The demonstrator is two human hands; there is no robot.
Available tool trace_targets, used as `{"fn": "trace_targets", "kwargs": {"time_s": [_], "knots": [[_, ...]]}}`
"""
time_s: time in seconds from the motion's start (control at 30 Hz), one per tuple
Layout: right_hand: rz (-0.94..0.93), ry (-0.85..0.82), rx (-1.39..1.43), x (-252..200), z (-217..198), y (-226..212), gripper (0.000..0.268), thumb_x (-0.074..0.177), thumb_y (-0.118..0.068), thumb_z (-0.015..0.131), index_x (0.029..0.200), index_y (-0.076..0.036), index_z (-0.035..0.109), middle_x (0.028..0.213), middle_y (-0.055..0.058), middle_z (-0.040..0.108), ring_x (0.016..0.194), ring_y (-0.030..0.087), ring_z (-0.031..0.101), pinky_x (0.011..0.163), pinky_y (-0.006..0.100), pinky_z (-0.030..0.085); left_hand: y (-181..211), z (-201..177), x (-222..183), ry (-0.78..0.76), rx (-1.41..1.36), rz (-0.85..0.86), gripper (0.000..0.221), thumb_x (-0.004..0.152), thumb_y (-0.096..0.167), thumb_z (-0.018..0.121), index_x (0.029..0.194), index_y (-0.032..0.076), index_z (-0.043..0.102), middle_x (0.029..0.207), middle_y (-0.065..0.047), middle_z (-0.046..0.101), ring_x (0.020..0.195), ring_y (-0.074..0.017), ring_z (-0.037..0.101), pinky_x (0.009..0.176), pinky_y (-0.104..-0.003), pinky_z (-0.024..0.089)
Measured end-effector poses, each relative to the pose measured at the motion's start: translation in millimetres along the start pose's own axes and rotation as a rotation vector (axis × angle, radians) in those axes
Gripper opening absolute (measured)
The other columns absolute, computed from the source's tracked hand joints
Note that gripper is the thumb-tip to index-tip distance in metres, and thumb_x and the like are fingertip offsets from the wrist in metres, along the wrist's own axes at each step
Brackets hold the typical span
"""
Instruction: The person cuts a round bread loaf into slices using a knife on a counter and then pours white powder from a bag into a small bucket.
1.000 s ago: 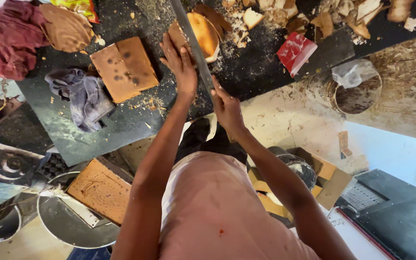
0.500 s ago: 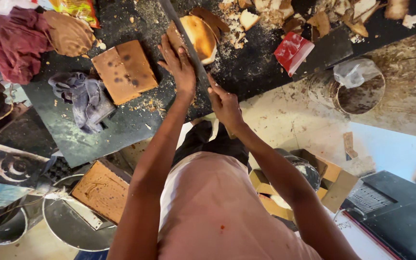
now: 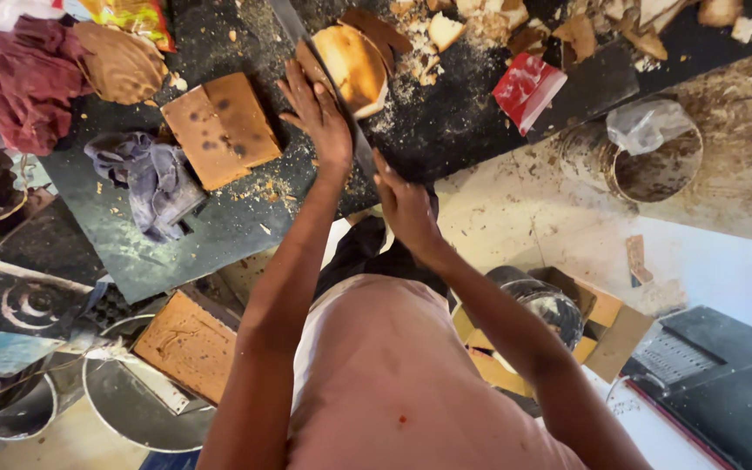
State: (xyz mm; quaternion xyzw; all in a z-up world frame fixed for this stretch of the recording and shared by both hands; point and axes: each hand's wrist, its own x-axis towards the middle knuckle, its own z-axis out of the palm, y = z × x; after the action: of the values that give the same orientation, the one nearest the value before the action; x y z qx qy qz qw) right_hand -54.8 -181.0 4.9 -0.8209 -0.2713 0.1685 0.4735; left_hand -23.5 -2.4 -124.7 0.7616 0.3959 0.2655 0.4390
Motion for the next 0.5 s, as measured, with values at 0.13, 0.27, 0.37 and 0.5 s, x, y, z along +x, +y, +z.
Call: {"fn": "trace_targets", "kwargs": {"time_s": [0.13, 0.27, 0.37, 0.5], "knots": [[-0.085, 0.021, 0.026, -2.9, 8.5, 6.5, 0.045, 0.104, -0.004, 0.058, 0.149, -0.011, 0.055, 0.088, 0.029, 0.062, 0.062, 0.033, 0.058, 0.059, 0.032, 0.049, -5.7, 2.0, -3.0, 0.027, 0.016, 0.008, 0.063, 0.116, 0.049, 0.023, 0.169, 0.015, 0.019, 0.178, -0.003, 0.016, 0.167, -0.0267, -0.006, 0.126, -0.063, -0.022], [-0.106, 0.003, 0.04, -1.8, 16.0, 13.8, 0.051, 0.103, -0.002, 0.055, 0.152, -0.012, 0.052, 0.101, 0.026, 0.07, 0.074, 0.032, 0.071, 0.064, 0.031, 0.053, 0.5, -0.3, -1.3, -0.004, -0.001, -0.045, 0.069, 0.114, 0.055, 0.02, 0.169, 0.014, 0.013, 0.179, -0.007, 0.01, 0.166, -0.0271, -0.01, 0.124, -0.062, -0.023], [-0.128, -0.009, 0.081, 0.3, 15.1, 10.8, 0.047, 0.106, -0.007, 0.057, 0.153, -0.012, 0.051, 0.109, 0.027, 0.07, 0.074, 0.026, 0.071, 0.065, 0.032, 0.056, 9.6, -14.2, 0.9, -0.064, -0.086, -0.068, 0.076, 0.112, 0.059, 0.019, 0.168, 0.01, 0.003, 0.178, -0.013, 0.001, 0.163, -0.0279, -0.015, 0.12, -0.061, -0.025], [0.205, -0.192, 0.292, 0.8, -3.4, 7.7, 0.047, 0.11, -0.021, 0.057, 0.156, -0.02, 0.05, 0.081, 0.01, 0.059, 0.053, 0.011, 0.052, 0.049, 0.029, 0.046, 9.9, -40.9, -5.4, -0.132, -0.403, -0.112, 0.081, 0.109, 0.062, 0.014, 0.168, 0.009, -0.002, 0.177, -0.015, -0.001, 0.163, -0.0285, -0.008, 0.124, -0.053, -0.024]]}}
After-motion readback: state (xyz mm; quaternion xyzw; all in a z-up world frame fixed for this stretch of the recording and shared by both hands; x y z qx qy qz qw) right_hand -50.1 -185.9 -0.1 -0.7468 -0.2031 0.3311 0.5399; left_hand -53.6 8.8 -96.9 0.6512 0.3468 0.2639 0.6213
